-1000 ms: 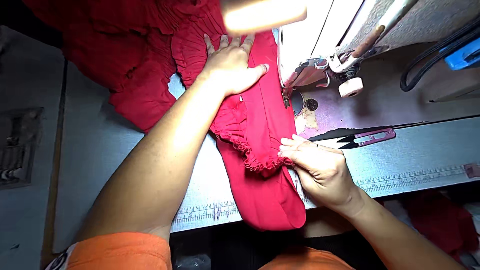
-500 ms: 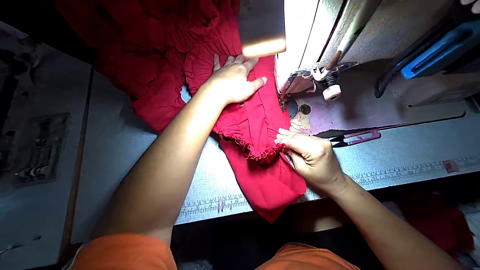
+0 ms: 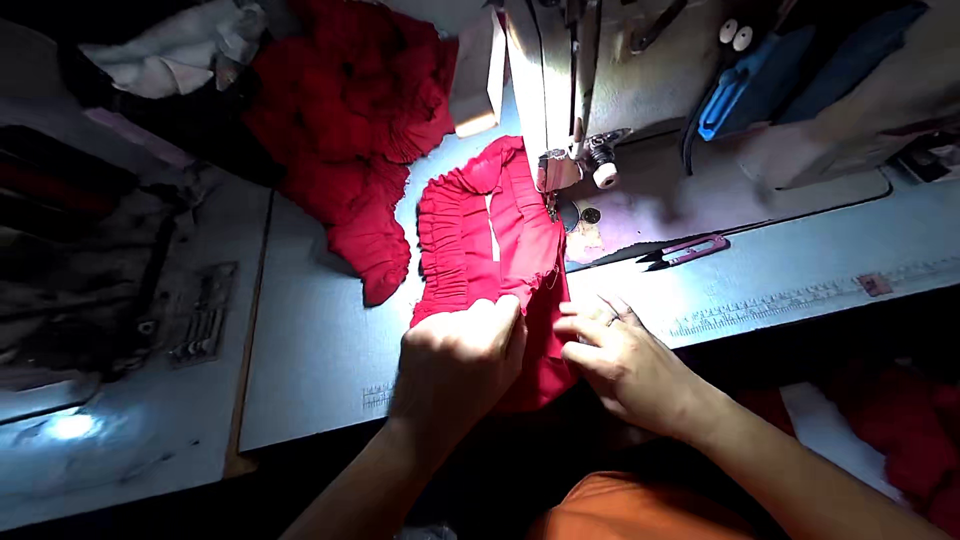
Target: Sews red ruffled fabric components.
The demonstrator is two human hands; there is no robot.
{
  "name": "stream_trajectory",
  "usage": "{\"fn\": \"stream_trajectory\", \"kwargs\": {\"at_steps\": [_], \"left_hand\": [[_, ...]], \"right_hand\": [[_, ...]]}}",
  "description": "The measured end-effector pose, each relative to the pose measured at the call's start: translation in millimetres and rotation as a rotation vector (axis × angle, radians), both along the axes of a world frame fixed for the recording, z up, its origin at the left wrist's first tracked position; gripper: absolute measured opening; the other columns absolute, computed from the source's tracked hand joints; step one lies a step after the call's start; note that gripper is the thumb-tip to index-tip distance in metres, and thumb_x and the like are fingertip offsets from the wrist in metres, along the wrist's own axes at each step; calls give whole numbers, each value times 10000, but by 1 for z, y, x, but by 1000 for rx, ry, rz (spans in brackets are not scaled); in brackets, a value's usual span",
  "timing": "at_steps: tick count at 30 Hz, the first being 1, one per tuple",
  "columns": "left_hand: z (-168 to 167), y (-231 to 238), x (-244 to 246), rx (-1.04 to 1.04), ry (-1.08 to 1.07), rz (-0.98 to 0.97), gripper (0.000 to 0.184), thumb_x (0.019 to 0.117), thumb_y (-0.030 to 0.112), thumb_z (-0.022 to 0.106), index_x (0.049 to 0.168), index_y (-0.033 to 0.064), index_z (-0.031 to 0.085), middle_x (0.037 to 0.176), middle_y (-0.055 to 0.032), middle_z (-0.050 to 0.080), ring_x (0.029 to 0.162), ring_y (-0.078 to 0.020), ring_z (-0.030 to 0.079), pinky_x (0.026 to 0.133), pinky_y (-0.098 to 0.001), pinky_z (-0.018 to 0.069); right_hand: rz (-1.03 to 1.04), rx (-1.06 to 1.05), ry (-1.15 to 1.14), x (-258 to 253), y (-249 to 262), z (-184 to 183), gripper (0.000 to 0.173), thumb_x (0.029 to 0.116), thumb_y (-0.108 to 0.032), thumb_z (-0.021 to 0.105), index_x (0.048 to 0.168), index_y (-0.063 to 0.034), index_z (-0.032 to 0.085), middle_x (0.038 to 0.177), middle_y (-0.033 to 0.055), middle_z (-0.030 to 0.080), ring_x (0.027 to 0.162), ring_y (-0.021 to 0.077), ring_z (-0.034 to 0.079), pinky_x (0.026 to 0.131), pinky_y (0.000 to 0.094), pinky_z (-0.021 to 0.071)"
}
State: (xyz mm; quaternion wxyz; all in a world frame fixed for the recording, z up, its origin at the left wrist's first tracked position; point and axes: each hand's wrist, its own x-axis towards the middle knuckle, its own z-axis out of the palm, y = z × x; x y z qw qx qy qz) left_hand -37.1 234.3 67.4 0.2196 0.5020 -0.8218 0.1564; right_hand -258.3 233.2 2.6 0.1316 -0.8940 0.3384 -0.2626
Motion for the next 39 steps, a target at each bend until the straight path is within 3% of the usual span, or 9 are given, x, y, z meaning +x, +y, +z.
{"fn": "stream_trajectory", "kwargs": {"at_steps": [6, 9, 13, 15, 18, 22, 29, 34, 39], "left_hand": [[30, 33, -10, -32, -2, 21, 290, 978, 265, 569, 1012, 79, 789, 690, -73, 610, 484, -224, 541, 409, -366, 345], [35, 43, -13, 27, -48, 79, 282, 929, 282, 592, 969, 55, 754, 728, -88, 644, 493, -242, 576, 401, -388, 365], [41, 51, -9, 20, -24, 68, 247, 952, 217, 568, 885, 80, 762, 766, -84, 624, 514, -223, 563, 406, -371, 356], [38, 50, -7, 17, 5, 57, 263, 968, 224, 568, 906, 97, 790, 730, -71, 603, 508, -208, 557, 405, -361, 363], [24, 48, -10, 7, 64, 60, 253, 964, 222, 586, 897, 108, 802, 767, -67, 657, 518, -186, 593, 413, -341, 410], [-11, 45, -25, 39, 178, -80, 236, 1003, 176, 569, 967, 98, 789, 958, -84, 755, 598, -184, 676, 456, -341, 498], [-42, 58, -39, 205, 111, -129, 275, 1006, 146, 445, 873, 71, 674, 706, -48, 611, 510, -174, 586, 411, -321, 421], [-51, 55, -43, 177, 122, 17, 366, 1044, 291, 492, 784, 72, 630, 586, -28, 539, 485, -178, 574, 416, -327, 400], [-55, 58, -62, 47, 182, 190, 305, 930, 322, 636, 994, 54, 768, 637, -32, 670, 478, -174, 610, 420, -339, 433]], "right_hand": [[27, 99, 46, -8, 34, 2, 453, 886, -200, 698, 1326, -111, 635, 1046, 70, 698, 1053, 282, 658, 1060, 631, 386], [27, 112, 108, 1, 31, 5, 574, 787, -56, 709, 1345, -169, 641, 1182, 138, 649, 1157, 359, 608, 991, 659, 410], [132, 126, 226, 10, 13, 26, 337, 827, 1, 684, 1130, -140, 722, 1415, 101, 612, 1458, 335, 425, 1193, 656, 245], [213, 58, 183, 8, 9, 38, 73, 892, -69, 670, 923, -101, 729, 1093, 70, 704, 1248, 273, 587, 1225, 608, 215], [207, -52, 95, -6, 18, 49, 207, 997, -130, 573, 825, -93, 682, 724, 28, 633, 814, 195, 674, 1174, 515, 362], [80, -43, -162, -23, 45, 6, 288, 1040, -233, 526, 885, -100, 728, 873, 31, 740, 940, 160, 727, 1100, 414, 477], [-28, 94, -482, -11, 83, -39, 202, 1002, -185, 602, 934, -84, 763, 1002, 60, 756, 1082, 162, 694, 1031, 329, 526], [11, 39, -411, 0, 81, -38, 174, 982, -194, 607, 891, -91, 714, 848, 41, 688, 930, 169, 665, 994, 332, 491], [31, -43, -354, 7, 87, -38, 246, 1025, -156, 521, 855, -68, 675, 683, 38, 613, 718, 181, 639, 1022, 383, 485]]}}
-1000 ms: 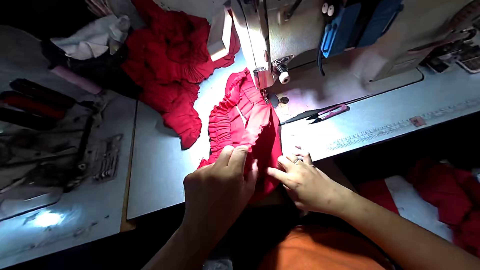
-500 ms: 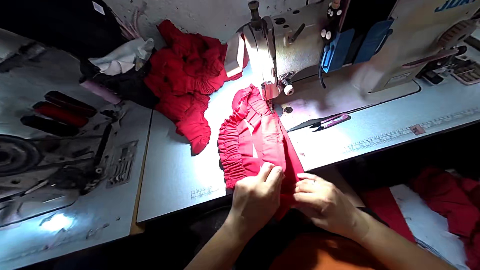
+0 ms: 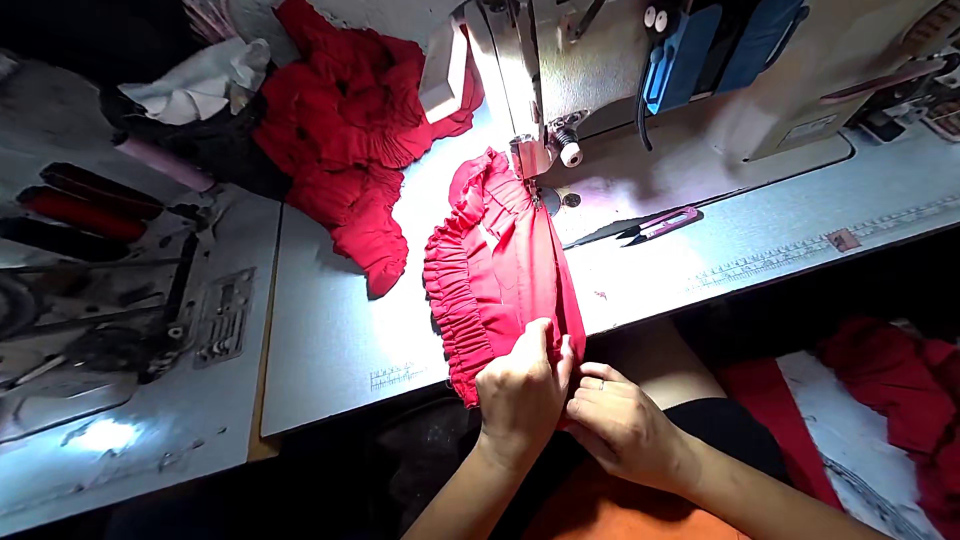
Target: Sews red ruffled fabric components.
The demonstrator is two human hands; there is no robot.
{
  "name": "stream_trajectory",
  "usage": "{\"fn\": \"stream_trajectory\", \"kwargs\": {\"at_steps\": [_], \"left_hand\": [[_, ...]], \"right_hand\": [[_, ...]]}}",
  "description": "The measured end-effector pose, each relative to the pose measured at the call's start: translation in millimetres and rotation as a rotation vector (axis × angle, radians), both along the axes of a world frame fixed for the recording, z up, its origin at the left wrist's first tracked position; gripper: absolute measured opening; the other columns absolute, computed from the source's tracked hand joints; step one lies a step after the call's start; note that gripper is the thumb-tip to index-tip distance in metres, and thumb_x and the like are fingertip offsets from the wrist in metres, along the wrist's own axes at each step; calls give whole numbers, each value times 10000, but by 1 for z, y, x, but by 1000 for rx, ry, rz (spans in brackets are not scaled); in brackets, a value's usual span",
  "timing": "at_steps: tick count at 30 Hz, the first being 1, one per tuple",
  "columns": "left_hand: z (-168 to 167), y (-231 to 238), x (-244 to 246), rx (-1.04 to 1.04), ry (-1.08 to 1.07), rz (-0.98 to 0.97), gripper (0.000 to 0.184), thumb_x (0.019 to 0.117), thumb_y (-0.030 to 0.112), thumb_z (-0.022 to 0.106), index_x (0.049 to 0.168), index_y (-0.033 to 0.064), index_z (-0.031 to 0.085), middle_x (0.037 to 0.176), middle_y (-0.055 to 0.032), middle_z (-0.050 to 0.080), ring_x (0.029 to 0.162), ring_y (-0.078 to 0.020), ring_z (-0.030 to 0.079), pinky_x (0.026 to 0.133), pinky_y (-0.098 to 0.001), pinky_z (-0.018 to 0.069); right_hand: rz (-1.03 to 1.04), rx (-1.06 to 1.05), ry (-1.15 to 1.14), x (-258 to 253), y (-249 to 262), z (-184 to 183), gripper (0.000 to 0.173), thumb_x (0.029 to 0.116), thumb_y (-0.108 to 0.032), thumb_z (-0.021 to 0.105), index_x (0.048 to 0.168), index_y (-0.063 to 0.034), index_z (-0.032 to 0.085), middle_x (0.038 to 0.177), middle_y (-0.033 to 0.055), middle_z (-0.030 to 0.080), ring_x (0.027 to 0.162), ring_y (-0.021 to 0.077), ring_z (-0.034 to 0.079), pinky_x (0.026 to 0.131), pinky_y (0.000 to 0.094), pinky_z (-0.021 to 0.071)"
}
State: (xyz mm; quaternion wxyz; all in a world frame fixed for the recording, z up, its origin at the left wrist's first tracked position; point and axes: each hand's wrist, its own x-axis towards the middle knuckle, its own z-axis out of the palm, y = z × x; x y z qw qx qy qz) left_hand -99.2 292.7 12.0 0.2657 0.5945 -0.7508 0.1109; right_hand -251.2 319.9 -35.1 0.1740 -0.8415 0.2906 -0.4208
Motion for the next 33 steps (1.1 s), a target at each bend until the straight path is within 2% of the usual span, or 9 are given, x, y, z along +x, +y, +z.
{"fn": "stream_trajectory", "kwargs": {"at_steps": [2, 4, 6, 9, 11, 15, 26, 30, 33], "left_hand": [[-4, 1, -3, -59, 30, -39, 244, 946, 232, 612, 950, 87, 808, 690, -34, 713, 529, -165, 645, 448, -323, 453], [-8, 0, -3, -76, 54, -109, 228, 946, 213, 626, 921, 107, 826, 675, -36, 683, 525, -164, 613, 452, -315, 428], [-10, -3, -4, -48, 69, -163, 211, 934, 203, 637, 892, 121, 826, 707, -38, 672, 517, -155, 581, 440, -303, 406], [-10, -6, -6, 23, 77, -175, 185, 935, 198, 652, 859, 144, 812, 896, -50, 739, 549, -156, 625, 436, -307, 452], [-10, -6, -6, 38, 82, -175, 173, 932, 194, 660, 847, 146, 803, 921, -45, 754, 559, -153, 645, 437, -311, 466], [-13, -6, -6, 31, 67, -189, 200, 936, 199, 647, 850, 115, 807, 694, -27, 650, 515, -144, 581, 428, -301, 405], [-17, -8, -12, 60, 122, -250, 210, 957, 187, 643, 862, 81, 797, 682, -34, 609, 506, -136, 547, 423, -286, 384], [-13, -8, -13, 77, -2, -263, 343, 942, 362, 681, 909, 39, 790, 716, -66, 631, 498, -164, 568, 423, -296, 416], [-11, -9, -16, 74, -19, -253, 194, 918, 179, 655, 859, 44, 781, 729, -81, 648, 486, -173, 565, 414, -301, 413]], "right_hand": [[0, -25, 11, 0, 5, -2, 275, 1036, -161, 505, 847, -66, 680, 678, 43, 626, 720, 188, 651, 1042, 397, 485], [15, -56, 37, -3, 9, -3, 264, 1039, -163, 510, 908, -84, 726, 800, 45, 731, 873, 183, 720, 1090, 404, 471], [40, -85, 64, -5, 13, -2, 236, 1032, -159, 517, 958, -115, 736, 902, 36, 759, 995, 185, 720, 1103, 409, 462], [76, -96, 51, -5, 15, -1, 208, 1012, -136, 538, 955, -126, 738, 974, 34, 755, 1060, 201, 695, 1103, 417, 459], [68, -102, 53, -5, 16, -1, 197, 1001, -138, 545, 943, -133, 734, 980, 29, 745, 1056, 205, 685, 1083, 415, 473], [21, -159, 75, -3, 18, -1, 209, 999, -154, 541, 885, -124, 713, 906, 34, 732, 989, 196, 690, 1054, 370, 480], [63, -155, 120, -1, 18, -7, 215, 1006, -131, 542, 911, -94, 732, 959, 68, 773, 1006, 195, 727, 999, 336, 533], [69, -163, 140, -2, 19, -7, 236, 1019, -143, 528, 945, -89, 745, 1003, 76, 785, 1033, 200, 737, 1010, 336, 539], [155, -173, 88, -6, 18, 0, 233, 1021, -142, 532, 911, -78, 727, 914, 72, 773, 958, 194, 743, 946, 330, 566]]}}
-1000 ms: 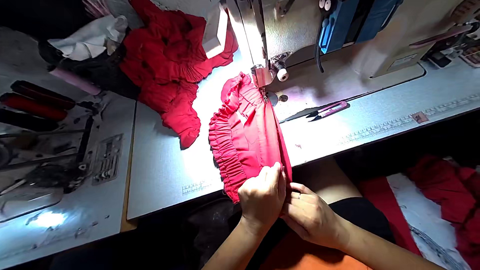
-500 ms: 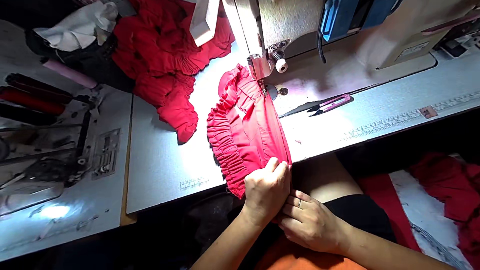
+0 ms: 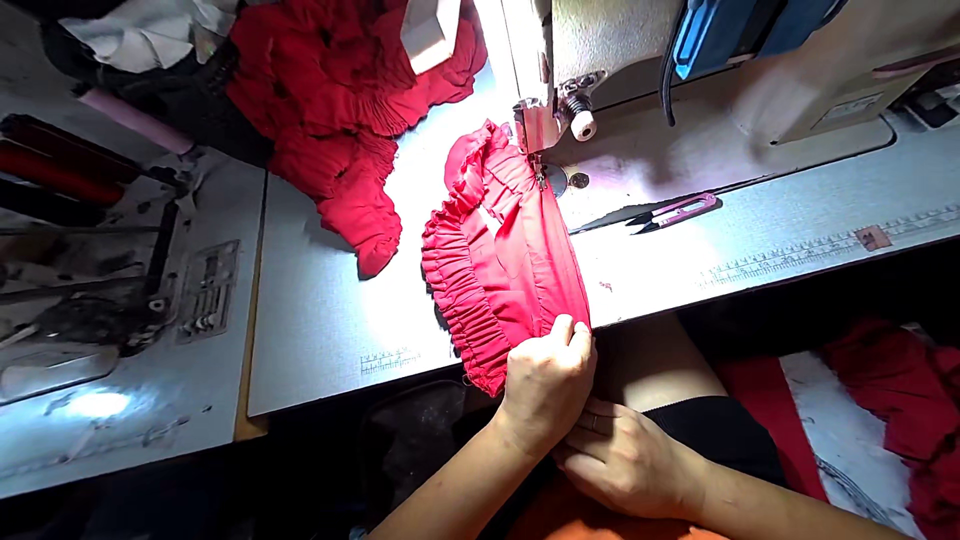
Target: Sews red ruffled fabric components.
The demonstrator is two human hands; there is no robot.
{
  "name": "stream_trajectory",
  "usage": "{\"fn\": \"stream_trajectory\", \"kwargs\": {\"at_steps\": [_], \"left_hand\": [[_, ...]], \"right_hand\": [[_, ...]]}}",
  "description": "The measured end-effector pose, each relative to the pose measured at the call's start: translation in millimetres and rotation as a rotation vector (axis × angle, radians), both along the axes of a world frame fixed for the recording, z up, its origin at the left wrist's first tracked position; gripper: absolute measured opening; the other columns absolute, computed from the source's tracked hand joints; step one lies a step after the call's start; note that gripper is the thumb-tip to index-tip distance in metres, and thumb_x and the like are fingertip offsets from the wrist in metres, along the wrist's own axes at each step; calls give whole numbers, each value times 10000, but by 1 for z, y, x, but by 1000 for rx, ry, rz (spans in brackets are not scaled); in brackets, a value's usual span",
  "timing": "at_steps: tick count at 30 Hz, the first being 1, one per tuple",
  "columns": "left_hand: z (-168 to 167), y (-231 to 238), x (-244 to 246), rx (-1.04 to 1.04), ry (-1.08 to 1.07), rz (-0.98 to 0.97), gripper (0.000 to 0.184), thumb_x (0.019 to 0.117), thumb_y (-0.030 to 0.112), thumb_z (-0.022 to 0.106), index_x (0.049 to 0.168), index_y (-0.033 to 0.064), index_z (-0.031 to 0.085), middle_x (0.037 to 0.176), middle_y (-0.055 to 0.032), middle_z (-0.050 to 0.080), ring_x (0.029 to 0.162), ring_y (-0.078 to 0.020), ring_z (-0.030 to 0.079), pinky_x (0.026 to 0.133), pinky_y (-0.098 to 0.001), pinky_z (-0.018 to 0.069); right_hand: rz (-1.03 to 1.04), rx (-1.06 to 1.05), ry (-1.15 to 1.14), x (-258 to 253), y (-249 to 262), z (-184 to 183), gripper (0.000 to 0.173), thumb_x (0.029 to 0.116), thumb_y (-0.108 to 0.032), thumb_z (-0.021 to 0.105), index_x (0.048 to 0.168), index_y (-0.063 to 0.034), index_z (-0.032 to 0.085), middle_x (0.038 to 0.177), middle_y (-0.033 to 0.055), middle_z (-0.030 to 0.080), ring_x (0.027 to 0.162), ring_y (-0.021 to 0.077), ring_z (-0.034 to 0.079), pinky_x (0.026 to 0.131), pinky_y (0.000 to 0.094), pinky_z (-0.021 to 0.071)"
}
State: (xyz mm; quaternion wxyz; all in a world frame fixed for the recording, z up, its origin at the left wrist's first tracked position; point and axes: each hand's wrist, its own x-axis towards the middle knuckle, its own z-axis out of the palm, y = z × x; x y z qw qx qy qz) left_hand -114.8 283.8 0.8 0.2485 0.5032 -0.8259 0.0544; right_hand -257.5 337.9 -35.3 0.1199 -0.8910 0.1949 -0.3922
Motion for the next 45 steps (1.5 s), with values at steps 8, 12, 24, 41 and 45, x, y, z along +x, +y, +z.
{"fn": "stream_trajectory", "kwargs": {"at_steps": [8, 12, 24, 41, 45], "left_hand": [[27, -11, 22, -1, 264, -21, 191, 946, 176, 624, 874, 89, 778, 733, -29, 667, 600, -103, 613, 501, -245, 460], [47, -17, 40, -64, 205, -20, 223, 959, 204, 592, 883, 92, 769, 727, -33, 649, 583, -107, 594, 485, -246, 445], [55, -21, 54, -29, 60, -145, 235, 985, 168, 573, 875, 78, 759, 672, -37, 589, 511, -139, 508, 450, -263, 364], [32, -13, 50, 26, 243, -36, 223, 935, 233, 656, 851, 57, 764, 673, -39, 608, 557, -96, 548, 481, -218, 397], [32, -8, 47, 18, 218, 29, 280, 881, 330, 723, 887, 52, 759, 722, -53, 656, 595, -104, 598, 497, -221, 433]], "right_hand": [[-241, 45, 10, -37, -149, 51, 303, 907, -106, 582, 1144, -65, 765, 1132, 90, 735, 1081, 199, 685, 930, 349, 559], [-7, -101, 219, -19, -237, 41, 336, 885, -34, 627, 1196, -52, 753, 1245, 129, 726, 1238, 266, 656, 1099, 398, 489], [209, -187, 86, -10, -220, 36, 226, 972, -42, 590, 1079, -49, 789, 1102, 131, 767, 1110, 233, 716, 989, 345, 555], [195, 22, 126, 1, -199, 42, 135, 872, -23, 594, 799, -47, 704, 753, 64, 595, 789, 218, 597, 671, 343, 463], [201, 59, 177, 0, -199, 46, 104, 856, -19, 591, 813, -52, 679, 790, 69, 601, 847, 236, 594, 739, 368, 463]]}}
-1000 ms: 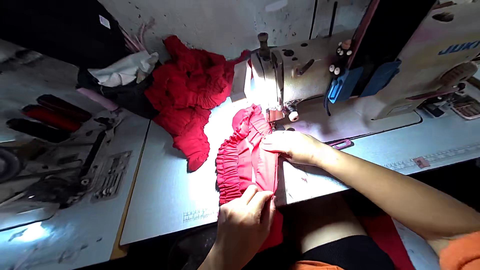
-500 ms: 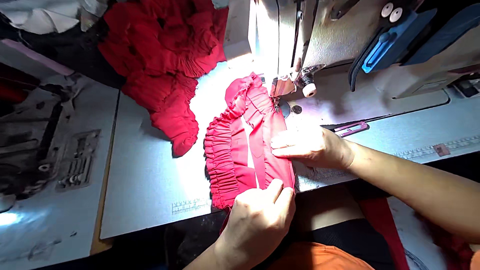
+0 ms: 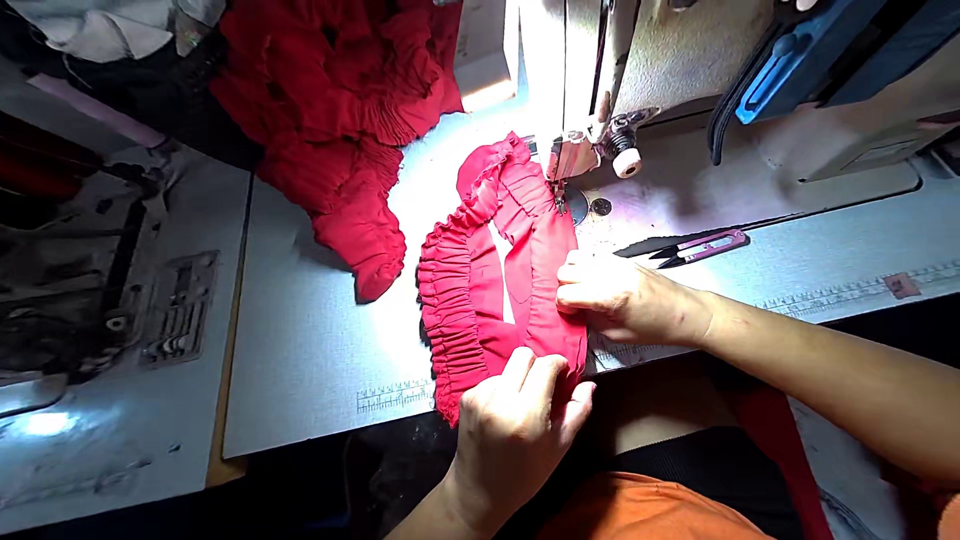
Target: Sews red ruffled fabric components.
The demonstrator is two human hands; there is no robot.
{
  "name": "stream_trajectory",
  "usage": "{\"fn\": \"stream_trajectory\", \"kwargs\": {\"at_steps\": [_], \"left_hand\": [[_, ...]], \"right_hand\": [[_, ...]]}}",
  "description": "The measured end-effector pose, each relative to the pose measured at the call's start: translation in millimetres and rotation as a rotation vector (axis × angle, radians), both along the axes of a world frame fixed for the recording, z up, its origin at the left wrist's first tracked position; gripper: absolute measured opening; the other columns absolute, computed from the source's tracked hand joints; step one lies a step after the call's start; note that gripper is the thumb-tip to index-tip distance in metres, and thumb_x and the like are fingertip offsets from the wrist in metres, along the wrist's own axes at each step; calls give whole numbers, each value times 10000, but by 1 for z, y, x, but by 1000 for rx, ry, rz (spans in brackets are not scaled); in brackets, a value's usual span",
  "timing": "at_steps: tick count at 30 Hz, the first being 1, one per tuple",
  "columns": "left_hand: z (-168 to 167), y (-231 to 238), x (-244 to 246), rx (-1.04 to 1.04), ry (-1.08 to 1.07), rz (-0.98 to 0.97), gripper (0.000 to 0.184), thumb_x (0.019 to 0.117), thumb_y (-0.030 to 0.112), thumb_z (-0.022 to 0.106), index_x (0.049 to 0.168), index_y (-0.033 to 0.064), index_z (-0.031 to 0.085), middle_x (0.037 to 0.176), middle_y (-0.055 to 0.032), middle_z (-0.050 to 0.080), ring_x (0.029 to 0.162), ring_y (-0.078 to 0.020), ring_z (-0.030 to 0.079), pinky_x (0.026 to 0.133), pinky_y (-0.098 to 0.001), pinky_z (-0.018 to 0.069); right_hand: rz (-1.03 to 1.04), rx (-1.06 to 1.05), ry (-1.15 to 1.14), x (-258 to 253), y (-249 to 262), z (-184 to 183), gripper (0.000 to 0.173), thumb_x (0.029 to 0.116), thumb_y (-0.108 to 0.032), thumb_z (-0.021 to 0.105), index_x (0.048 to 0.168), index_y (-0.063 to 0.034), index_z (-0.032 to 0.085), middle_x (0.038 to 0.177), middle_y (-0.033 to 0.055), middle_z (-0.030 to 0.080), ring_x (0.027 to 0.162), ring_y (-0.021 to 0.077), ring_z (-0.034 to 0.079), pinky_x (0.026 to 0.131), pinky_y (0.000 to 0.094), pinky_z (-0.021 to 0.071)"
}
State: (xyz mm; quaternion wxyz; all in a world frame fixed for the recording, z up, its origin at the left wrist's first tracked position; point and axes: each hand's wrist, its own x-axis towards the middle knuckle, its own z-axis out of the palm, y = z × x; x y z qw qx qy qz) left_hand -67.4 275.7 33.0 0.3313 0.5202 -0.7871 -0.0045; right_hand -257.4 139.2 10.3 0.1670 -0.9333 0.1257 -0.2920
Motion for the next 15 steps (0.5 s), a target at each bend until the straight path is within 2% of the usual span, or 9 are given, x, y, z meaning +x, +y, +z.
{"fn": "stream_trajectory", "kwargs": {"at_steps": [5, 9, 12, 15], "left_hand": [[-8, 2, -10, -54, -103, 94, 393, 834, 471, 733, 823, 78, 730, 678, -40, 614, 513, -124, 563, 424, -257, 375], [-9, 1, -14, -31, -14, 101, 286, 854, 365, 728, 839, 80, 736, 703, -34, 629, 556, -107, 580, 453, -242, 399], [-3, 1, -11, 30, 143, 55, 220, 853, 224, 643, 927, 43, 743, 777, -42, 692, 661, -74, 634, 553, -208, 492], [0, 0, -11, 24, 168, 84, 202, 848, 167, 625, 925, 36, 759, 775, -39, 695, 680, -57, 629, 591, -183, 494]], "right_hand": [[9, -10, 32, 1, 2, 4, 90, 829, -19, 608, 778, -74, 658, 775, 50, 574, 830, 225, 567, 718, 369, 430], [-1, -21, 14, 2, 7, 1, 134, 864, -17, 584, 757, -67, 649, 746, 57, 569, 801, 232, 574, 717, 381, 431], [-47, -33, -17, 1, 10, 1, 125, 865, -25, 568, 859, -59, 688, 767, 57, 578, 799, 230, 575, 706, 371, 442], [-133, -37, -77, 1, 13, 0, 211, 877, -65, 589, 1029, -57, 735, 846, 68, 632, 858, 229, 604, 768, 377, 472]]}}
